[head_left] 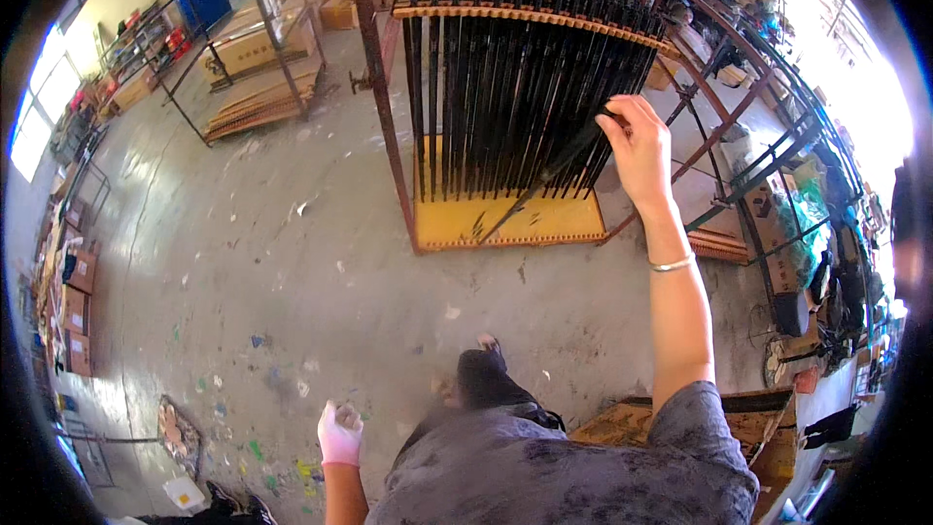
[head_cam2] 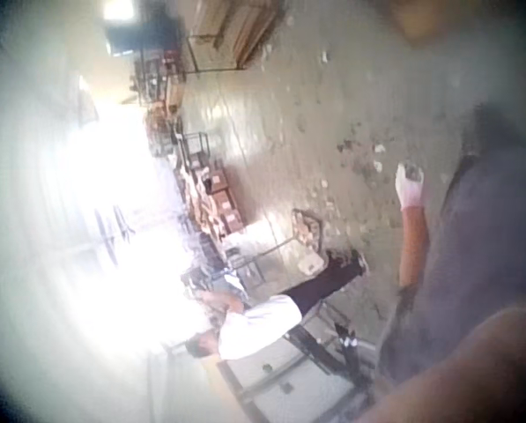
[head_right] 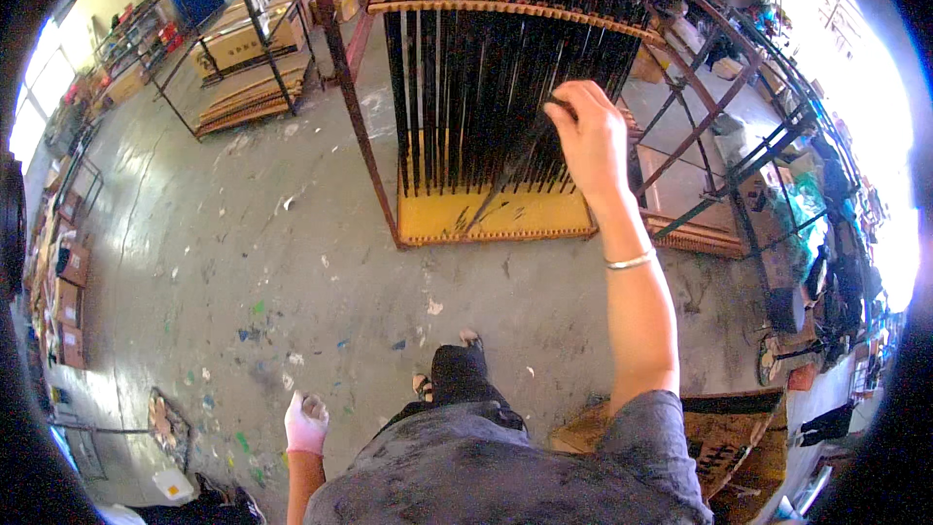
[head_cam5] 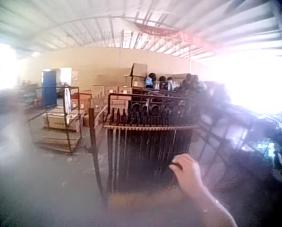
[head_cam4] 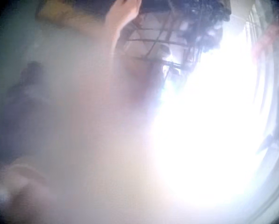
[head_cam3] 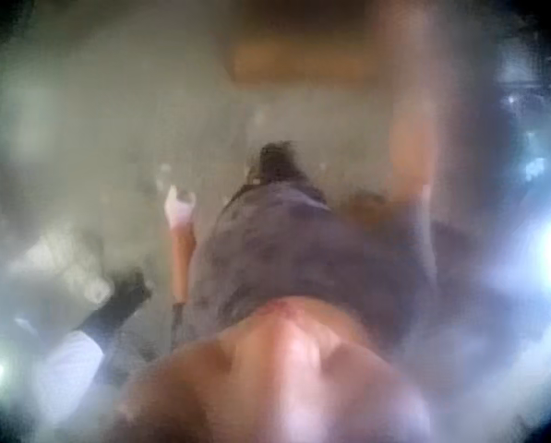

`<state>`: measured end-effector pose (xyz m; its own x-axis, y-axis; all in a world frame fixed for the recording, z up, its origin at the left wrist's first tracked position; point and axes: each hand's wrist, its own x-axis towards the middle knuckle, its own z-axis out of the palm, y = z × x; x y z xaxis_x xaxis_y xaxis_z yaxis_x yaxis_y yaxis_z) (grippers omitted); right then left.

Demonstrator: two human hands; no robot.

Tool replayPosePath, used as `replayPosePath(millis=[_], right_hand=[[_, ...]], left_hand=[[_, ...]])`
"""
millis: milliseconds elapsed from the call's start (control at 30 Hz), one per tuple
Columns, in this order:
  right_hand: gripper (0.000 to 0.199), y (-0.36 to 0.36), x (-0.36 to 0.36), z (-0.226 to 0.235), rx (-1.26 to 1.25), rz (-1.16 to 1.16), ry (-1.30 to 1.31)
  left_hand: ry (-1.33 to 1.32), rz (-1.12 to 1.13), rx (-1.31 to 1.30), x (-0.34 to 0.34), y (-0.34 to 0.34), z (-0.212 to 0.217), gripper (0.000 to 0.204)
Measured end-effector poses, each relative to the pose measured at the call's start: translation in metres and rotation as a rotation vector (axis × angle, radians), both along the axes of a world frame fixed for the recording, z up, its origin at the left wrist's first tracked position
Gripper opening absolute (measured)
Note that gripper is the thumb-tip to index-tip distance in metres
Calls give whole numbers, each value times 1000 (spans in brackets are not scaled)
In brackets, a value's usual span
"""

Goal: The person applies lengths of white tape to dark metal poles, smoothing the tape by hand and then placing each pole into a large storage rack.

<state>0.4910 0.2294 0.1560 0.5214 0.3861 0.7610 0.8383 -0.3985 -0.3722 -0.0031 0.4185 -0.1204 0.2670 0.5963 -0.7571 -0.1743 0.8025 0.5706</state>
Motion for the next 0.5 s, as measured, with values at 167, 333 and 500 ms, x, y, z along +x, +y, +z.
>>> replayPosePath(millis=[167,333,500], right_hand=[[14,67,67,4,11,83,-39],[15,125,140,-11,-32,140,-95],[15,183,180,-25,-85,220,56]], left_hand=[[-27,74,-7,19,12,-34,30],[-13,231,-116,86,11,-44,44],[-23,202,-81,160,20,-24,47]])
